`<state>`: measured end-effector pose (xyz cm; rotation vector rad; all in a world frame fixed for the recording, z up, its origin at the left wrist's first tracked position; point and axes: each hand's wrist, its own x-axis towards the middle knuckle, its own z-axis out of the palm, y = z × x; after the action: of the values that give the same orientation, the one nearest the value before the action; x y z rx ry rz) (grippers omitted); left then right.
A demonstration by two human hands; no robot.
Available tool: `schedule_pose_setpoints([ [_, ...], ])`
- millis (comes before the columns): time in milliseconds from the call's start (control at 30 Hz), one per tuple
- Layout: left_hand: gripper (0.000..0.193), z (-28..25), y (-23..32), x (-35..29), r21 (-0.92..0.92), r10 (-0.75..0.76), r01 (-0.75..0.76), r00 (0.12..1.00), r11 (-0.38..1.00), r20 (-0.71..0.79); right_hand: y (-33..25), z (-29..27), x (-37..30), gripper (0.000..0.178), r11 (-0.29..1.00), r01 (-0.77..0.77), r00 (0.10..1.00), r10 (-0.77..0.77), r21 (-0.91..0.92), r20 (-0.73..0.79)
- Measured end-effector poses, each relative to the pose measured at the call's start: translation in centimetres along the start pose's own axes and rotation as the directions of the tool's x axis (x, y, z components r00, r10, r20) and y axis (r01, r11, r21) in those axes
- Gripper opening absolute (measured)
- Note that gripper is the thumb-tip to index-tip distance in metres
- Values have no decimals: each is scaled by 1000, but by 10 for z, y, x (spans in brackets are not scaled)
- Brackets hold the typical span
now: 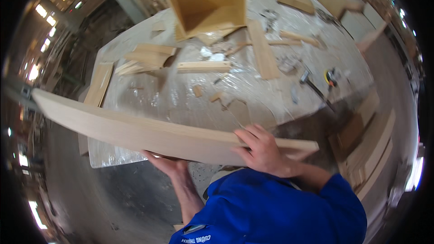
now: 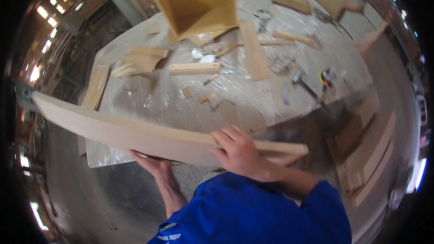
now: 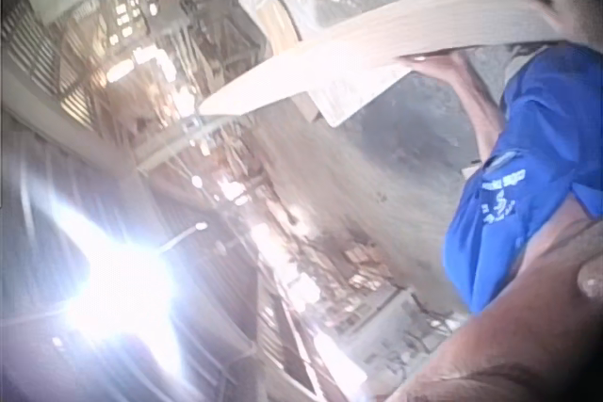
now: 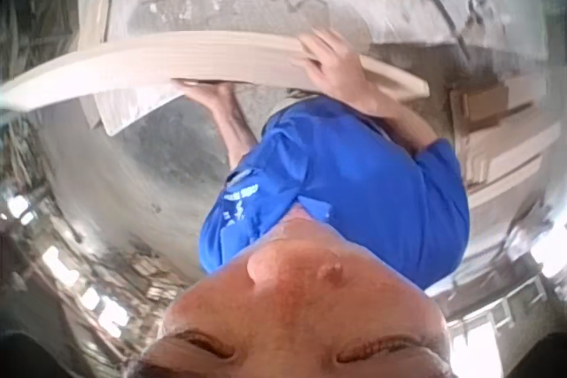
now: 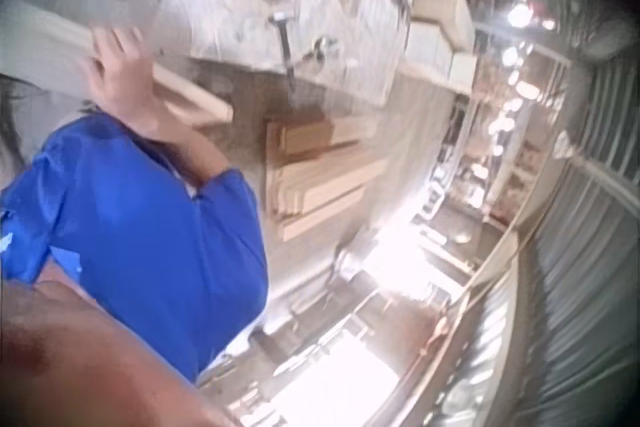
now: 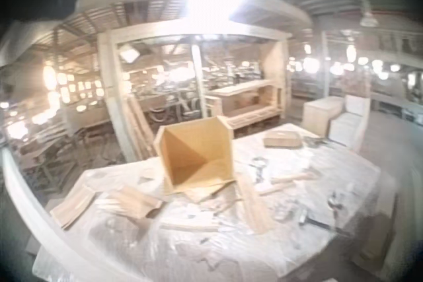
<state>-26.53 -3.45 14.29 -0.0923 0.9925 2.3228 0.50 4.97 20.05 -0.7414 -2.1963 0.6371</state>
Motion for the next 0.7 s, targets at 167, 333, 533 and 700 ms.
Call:
schedule_pose_setpoints([
  [167, 70, 101, 66, 6, 289, 358, -411, 908, 865, 219, -13, 0, 18, 37, 964, 70, 977, -15, 257, -212],
  [333, 68, 108, 191, 52, 322, 232, -538, 724, 779, 650, -47, 18, 26, 63, 882, 128, 977, -192, 454, 97],
  [533, 71, 156, 220, -14, 492, 481, -722, 692, 487, 538, -84, -30, 108, 104, 463, 315, 947, -215, 828, -240],
  [700, 49, 94, 224, 58, 715, 113, -699, 712, 14, 693, -13, -114, 96, 106, -320, 204, 967, -80, 925, -241],
])
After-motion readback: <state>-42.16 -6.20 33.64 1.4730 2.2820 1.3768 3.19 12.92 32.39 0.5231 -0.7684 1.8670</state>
